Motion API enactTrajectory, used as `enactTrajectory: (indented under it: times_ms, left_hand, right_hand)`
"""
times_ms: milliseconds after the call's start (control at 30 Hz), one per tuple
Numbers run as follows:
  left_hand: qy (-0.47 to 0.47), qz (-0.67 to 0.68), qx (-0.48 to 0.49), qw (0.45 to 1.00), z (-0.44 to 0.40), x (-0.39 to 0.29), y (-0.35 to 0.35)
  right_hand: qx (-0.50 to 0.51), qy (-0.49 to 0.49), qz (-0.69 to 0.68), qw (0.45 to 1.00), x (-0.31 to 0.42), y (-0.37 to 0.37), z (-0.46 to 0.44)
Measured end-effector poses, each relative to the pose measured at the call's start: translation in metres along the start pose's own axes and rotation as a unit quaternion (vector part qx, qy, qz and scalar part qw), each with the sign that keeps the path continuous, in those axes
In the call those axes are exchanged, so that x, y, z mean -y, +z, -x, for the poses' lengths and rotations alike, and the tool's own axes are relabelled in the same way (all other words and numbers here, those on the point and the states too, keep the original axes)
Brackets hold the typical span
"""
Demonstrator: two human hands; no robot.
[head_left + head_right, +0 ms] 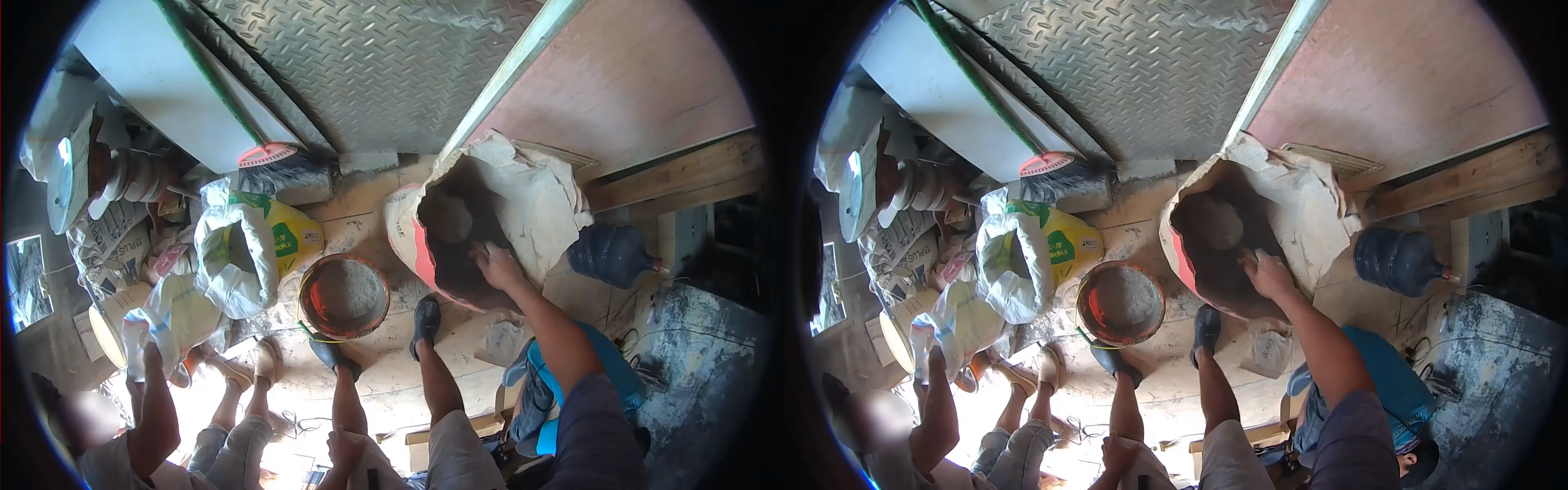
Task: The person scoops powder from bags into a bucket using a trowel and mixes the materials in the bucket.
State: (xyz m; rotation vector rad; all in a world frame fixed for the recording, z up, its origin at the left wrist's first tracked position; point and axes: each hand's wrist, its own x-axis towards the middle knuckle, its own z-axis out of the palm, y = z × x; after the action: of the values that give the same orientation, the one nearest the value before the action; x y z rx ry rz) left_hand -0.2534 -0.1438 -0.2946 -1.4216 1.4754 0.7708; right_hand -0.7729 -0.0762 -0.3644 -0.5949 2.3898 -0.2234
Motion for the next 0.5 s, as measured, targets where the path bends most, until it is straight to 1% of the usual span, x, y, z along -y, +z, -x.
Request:
enactTrajectory:
  times_ms: [133,200,233,300,433,500]
  left_hand:
    - [0.004,-0.001,0.003,1.0,-0.002,0.005,0.005]
    - [0.004,0.001,0.003,1.0,-0.004,0.007,0.007]
    - [0.007,0.0,0.002,1.0,-0.004,0.006,0.006]
    - [0.0,-0.002,0.002,1.0,-0.005,0.008,0.007]
    - [0.006,0.002,0.0,1.0,-0.008,0.01,0.005]
    - [0.003,0.005,0.002,1.0,-0.009,0.011,0.004]
  right_hand:
    - [0.017,0.018,0.002,1.0,0.01,-0.027,0.026]
    - [0.044,0.053,0.017,0.997,0.012,-0.04,0.037]
    - [0.044,0.052,0.022,0.997,0.013,-0.047,0.043]
    - [0.042,0.06,-0.03,0.997,0.015,-0.058,0.056]
    - [0.007,0.075,-0.018,0.997,0.015,-0.069,0.076]
    - [0.002,0.07,-0.05,0.996,0.014,-0.073,0.082]
